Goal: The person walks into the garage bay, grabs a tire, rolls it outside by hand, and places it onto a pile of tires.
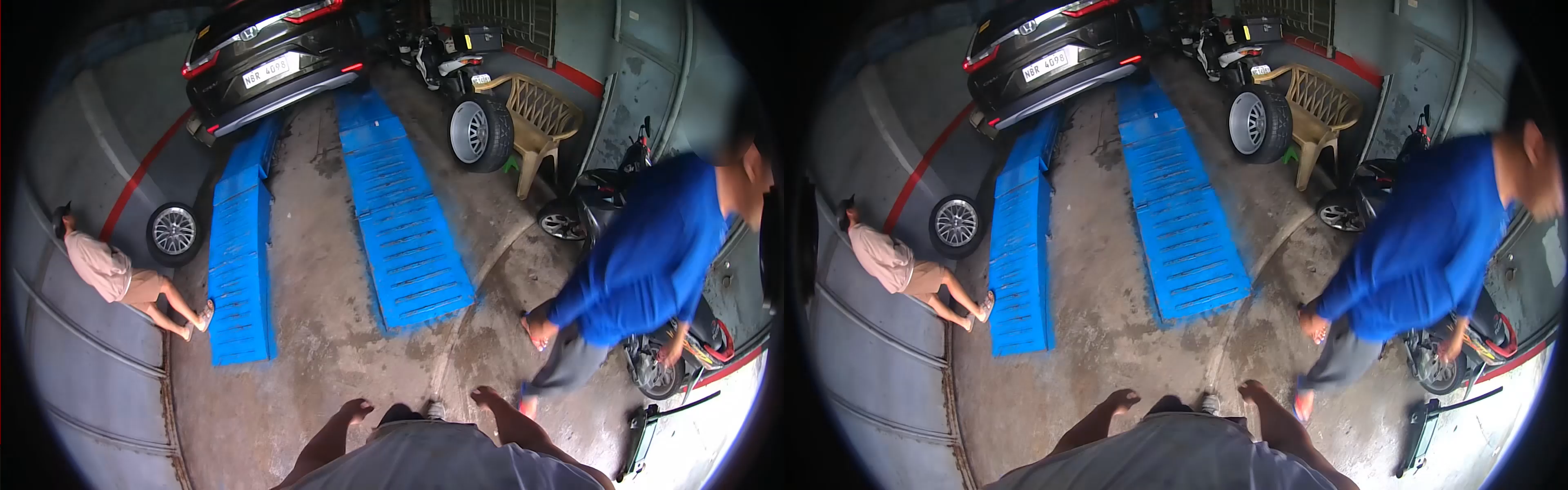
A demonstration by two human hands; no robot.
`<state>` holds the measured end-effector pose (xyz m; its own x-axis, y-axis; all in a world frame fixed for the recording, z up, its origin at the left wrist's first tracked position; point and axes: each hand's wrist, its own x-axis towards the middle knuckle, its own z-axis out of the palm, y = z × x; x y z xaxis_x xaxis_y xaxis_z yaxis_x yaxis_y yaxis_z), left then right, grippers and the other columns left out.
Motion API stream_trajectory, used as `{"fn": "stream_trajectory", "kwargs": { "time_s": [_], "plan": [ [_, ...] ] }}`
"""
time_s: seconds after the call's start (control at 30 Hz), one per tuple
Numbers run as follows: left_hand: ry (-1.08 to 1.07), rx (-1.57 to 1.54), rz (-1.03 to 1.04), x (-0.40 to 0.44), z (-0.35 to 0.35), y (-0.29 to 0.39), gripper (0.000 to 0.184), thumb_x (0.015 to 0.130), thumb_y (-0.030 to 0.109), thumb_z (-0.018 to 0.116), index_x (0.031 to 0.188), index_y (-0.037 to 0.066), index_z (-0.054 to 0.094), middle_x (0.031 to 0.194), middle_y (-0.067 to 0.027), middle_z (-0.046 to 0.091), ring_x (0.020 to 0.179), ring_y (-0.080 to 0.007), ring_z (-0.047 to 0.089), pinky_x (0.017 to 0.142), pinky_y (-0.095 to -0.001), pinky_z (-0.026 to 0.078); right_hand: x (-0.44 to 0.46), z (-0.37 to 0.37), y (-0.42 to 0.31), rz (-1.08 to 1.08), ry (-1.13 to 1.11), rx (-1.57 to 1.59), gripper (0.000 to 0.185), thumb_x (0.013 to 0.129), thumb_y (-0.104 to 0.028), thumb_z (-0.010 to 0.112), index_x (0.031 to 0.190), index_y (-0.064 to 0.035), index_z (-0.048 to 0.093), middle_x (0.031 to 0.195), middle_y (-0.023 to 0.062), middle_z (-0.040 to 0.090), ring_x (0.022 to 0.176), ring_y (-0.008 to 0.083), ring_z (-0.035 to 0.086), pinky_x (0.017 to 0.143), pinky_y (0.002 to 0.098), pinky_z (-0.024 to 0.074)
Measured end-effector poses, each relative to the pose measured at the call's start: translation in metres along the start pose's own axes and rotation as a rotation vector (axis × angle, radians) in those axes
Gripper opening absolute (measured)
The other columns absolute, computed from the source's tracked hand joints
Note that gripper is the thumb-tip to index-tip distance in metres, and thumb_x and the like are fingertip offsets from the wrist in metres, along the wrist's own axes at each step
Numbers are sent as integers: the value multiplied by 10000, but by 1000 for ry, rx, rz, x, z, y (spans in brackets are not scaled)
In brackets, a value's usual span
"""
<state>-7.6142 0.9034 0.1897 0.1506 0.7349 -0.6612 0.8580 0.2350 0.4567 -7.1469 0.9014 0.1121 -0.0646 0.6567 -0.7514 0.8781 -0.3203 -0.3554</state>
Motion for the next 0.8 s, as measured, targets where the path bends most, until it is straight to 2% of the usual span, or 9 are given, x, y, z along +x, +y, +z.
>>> {"fn": "stream_trajectory", "kwargs": {
  "time_s": [0.03,0.1,0.33,0.43,0.5,0.57,0.73,0.77,0.8],
  "plan": [
    [-74,-10,-121,6,-5,-7,371,915,431,641,1139,137,669,1109,-100,704,1049,-266,662,896,-354,505,49,-8,-15,79,-76,343,491,930,-428,580,1296,-100,577,1202,168,650,1089,325,632,927,411,500],
    [-132,94,-32,28,-3,-40,381,913,465,629,1135,163,691,1110,-95,707,1056,-260,663,900,-362,504,143,-28,-29,-498,109,99,462,940,-401,599,1281,-90,592,1172,174,664,978,269,678,851,393,526],
    [-203,-112,-242,123,-48,-33,399,897,462,624,1151,166,710,1105,-88,713,1062,-258,662,915,-357,505,251,-259,-115,-450,105,321,417,923,-360,654,1220,-67,635,1075,126,699,860,215,691,732,394,549],
    [-358,40,-268,187,-111,11,392,893,440,638,1135,139,704,1143,-87,697,1091,-258,643,941,-359,490,315,-321,-71,-76,320,541,406,918,-391,654,1231,-133,637,986,91,704,819,210,688,735,374,551],
    [-378,53,-170,242,-153,49,386,892,427,648,1121,120,697,1138,-101,694,1089,-270,638,930,-373,489,301,-385,-51,128,128,383,438,887,-396,697,1242,-151,621,926,79,704,788,201,684,705,351,551],
    [-293,67,-38,312,-217,104,382,890,414,659,1106,101,690,1134,-114,691,1086,-282,634,919,-386,489,327,-407,-6,54,261,173,564,829,-513,692,1184,-78,657,1062,150,709,971,295,679,836,407,537],
    [119,-142,103,460,-388,295,383,921,397,652,1148,89,651,1123,-132,691,1038,-268,654,903,-394,499,317,-437,102,391,214,1471,229,935,-147,604,1150,-68,605,878,96,655,702,214,636,565,379,474],
    [172,-140,193,489,-419,329,397,920,399,656,1167,88,647,1142,-130,687,1052,-269,651,919,-395,497,322,-417,124,371,288,784,244,869,-220,608,1077,-101,650,983,88,706,835,277,681,672,426,544],
    [174,-141,277,521,-449,365,405,917,394,663,1181,87,641,1155,-124,684,1064,-261,648,925,-388,498,314,-422,131,448,214,674,250,873,-231,607,1082,-101,652,992,93,704,841,281,681,680,428,544]
  ]
}}
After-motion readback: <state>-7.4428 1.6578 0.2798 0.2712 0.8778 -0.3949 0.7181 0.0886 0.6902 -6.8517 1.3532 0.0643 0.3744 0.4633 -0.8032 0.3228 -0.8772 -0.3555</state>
